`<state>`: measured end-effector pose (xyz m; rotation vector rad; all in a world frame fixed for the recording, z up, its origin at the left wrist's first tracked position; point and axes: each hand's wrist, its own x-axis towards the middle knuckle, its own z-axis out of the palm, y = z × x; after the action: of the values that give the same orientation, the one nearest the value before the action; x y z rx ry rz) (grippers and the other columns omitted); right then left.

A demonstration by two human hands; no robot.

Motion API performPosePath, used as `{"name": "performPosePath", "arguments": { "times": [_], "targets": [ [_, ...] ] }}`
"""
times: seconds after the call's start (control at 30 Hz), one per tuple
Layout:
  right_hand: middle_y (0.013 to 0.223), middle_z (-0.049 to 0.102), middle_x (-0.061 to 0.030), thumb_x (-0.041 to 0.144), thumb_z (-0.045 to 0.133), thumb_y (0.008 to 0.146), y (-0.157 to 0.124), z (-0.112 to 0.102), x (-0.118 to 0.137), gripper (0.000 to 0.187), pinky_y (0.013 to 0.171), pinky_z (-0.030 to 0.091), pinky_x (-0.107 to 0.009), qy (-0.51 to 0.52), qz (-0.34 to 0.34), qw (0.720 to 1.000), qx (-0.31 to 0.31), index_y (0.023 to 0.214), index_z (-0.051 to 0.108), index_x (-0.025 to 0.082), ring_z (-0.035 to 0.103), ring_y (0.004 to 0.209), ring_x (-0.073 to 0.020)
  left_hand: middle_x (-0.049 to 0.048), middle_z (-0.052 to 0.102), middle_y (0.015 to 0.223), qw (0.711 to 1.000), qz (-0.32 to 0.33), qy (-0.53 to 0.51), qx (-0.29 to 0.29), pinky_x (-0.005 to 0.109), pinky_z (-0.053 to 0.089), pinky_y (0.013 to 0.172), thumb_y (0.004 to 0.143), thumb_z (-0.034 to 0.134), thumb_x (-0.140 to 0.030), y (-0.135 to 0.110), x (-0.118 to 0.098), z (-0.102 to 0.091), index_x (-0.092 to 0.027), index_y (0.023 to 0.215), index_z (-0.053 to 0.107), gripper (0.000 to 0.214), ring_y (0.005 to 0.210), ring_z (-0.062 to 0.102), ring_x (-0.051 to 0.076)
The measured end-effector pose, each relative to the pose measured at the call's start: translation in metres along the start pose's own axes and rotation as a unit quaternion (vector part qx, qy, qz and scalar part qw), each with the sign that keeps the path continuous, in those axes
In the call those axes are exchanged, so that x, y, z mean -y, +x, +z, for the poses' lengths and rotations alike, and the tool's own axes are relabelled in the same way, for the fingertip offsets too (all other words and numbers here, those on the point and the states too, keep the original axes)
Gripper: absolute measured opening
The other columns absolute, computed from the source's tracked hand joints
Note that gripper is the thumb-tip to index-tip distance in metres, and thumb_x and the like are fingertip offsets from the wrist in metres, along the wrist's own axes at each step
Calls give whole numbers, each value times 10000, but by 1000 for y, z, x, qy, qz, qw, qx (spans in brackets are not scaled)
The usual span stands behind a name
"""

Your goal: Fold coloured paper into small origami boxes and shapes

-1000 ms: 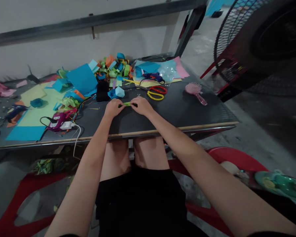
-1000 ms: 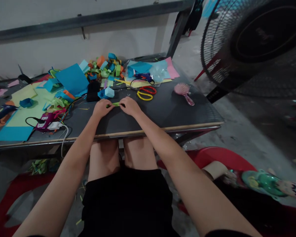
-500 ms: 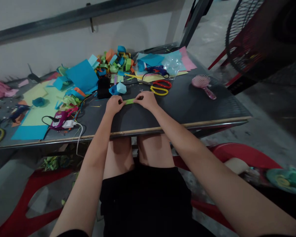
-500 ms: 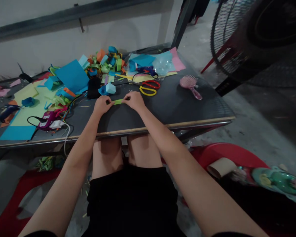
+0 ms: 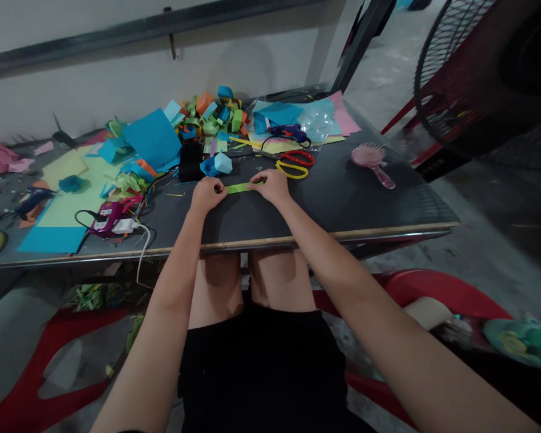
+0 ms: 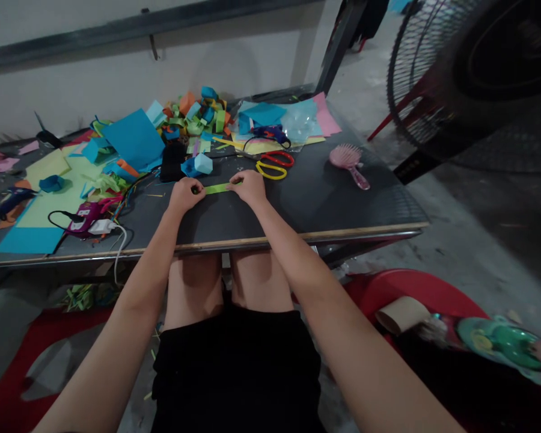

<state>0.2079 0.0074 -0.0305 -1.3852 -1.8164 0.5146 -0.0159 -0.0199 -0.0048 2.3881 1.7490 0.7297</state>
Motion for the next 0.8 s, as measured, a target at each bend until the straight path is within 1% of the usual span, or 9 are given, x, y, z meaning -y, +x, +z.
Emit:
{"name": "performPosePath", "arguments": {
  "times": [0.03,0.1,0.17,0.27,0.33,0.47,0.6,0.7,0.8],
  "targets": [
    [853,767,-98,431,785,762,0,0,0,258,755,519,-387,-5,4,1000,2,829,800,183,671,785,-246,78,714,892,1000,3,5,-9,348,507,842,807,638,-171,-1,-2,-1,-180,849,653,46,921,637,233],
    [873,762,-104,464,761,790,1,-1,0,291,778,515,-394,-19,-3,1000,12,846,802,182,669,811,-253,88,724,1005,1000,23,10,-17,353,511,889,812,593,-126,-3,-7,-2,-171,1057,659,258,1009,637,242],
    [908,754,-108,458,728,832,1,-1,1,282,836,502,-412,-40,-27,999,24,857,804,188,663,871,-266,91,725,1111,998,59,18,13,361,505,954,832,524,-86,-5,-9,-3,-168,1167,654,369,1090,630,241],
    [997,738,-108,380,641,912,-2,-2,7,236,907,465,-441,-79,-93,991,54,904,803,208,623,986,-286,83,727,1176,992,105,35,63,380,505,998,859,468,-85,-8,-10,-2,-173,1128,709,372,1130,629,242],
    [1038,723,-111,290,555,957,-8,-3,13,253,918,434,-454,-115,-145,980,74,958,794,210,581,1038,-289,79,733,1172,990,117,43,62,384,512,998,881,487,-130,-11,-11,-1,-180,1110,727,335,1127,634,241],
    [1066,713,-105,144,467,958,-16,-6,29,310,929,355,-486,-219,-190,954,77,977,771,202,528,1090,-289,116,742,1103,992,81,85,52,373,531,925,950,534,-282,-11,-24,1,-160,1038,738,254,1095,640,258],
    [1091,722,-122,124,451,939,-15,-10,35,304,894,399,-443,-256,-195,939,122,1009,745,155,566,1065,-283,141,731,1030,990,23,122,64,358,532,877,1001,454,-335,-12,-43,0,-141,961,721,332,1075,645,268],
    [1264,681,-145,113,435,912,-19,-17,30,375,946,445,-429,-246,-230,925,176,1194,681,106,579,1149,-286,171,701,1163,989,12,118,83,371,508,976,993,439,-274,-24,-52,0,-102,1107,683,319,1150,624,268],
    [1520,494,-142,229,423,949,-30,-28,19,532,1117,395,-452,-205,-240,922,224,1455,482,75,472,1370,-290,212,487,1499,990,25,106,92,417,368,1174,994,449,-398,-44,-58,0,-38,1413,489,554,1418,434,301]
  ]
}}
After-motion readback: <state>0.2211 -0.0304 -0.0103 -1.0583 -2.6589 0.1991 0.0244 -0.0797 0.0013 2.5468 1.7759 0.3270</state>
